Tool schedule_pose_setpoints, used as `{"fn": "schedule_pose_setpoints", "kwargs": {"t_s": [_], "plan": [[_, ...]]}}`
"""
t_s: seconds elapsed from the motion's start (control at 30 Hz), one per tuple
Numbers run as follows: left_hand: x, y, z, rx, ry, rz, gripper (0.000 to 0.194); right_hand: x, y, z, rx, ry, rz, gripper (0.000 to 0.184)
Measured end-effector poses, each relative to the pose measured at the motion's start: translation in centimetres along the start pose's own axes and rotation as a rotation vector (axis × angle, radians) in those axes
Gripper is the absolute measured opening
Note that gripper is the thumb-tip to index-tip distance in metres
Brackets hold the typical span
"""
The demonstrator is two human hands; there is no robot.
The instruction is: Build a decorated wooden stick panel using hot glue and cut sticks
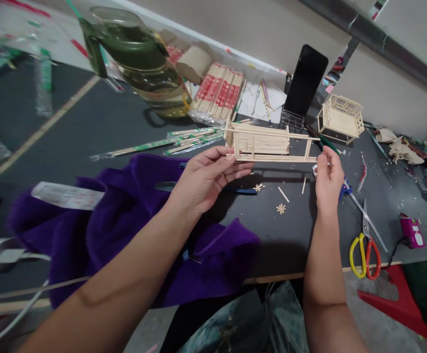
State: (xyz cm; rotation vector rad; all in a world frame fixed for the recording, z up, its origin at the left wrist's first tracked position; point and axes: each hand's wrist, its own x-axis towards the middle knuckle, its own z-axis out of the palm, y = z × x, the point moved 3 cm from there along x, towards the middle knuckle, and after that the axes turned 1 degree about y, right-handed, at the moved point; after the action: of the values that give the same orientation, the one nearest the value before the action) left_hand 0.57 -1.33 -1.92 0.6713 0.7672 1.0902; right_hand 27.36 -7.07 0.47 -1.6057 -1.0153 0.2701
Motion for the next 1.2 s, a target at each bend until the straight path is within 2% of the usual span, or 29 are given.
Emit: {"fn": "schedule_pose_setpoints", "kwargs": {"t_s": [0.1, 0.23, 0.67, 0.9, 1.03, 1.2], "plan": [[0.0, 0.2, -0.1, -0.008, 0.005, 0.009, 0.033, -0.1, 0.1, 0.6, 0.153, -0.053, 0.099, 0.042], [0.0, 0.1, -0.1, -0.006, -0.039, 0.01, 0.035, -0.4, 0.0, 1.4, 0.284, -0.061, 0.155, 0.036], [-0.3, 0.6, 0.2, 0.135, -0.025, 0.106, 0.038, -0.8, 0.6, 2.5, 0.346, -0.084, 0.198, 0.031], [-0.2, 0.7, 0.2, 0.128, -0.012, 0.143, 0.042, -1.1, 0.7, 3.0, 0.4, -0.099, 0.226, 0.029], [-0.3, 0.9, 0.2, 0.122, -0.064, 0.096, 0.05, -1.1, 0.8, 3.0, 0.436, -0.116, 0.24, 0.027], [-0.3, 1.0, -0.1, 0.152, -0.149, 0.081, 0.05, -1.0, 1.2, 3.0, 0.397, -0.128, 0.233, 0.031]]}}
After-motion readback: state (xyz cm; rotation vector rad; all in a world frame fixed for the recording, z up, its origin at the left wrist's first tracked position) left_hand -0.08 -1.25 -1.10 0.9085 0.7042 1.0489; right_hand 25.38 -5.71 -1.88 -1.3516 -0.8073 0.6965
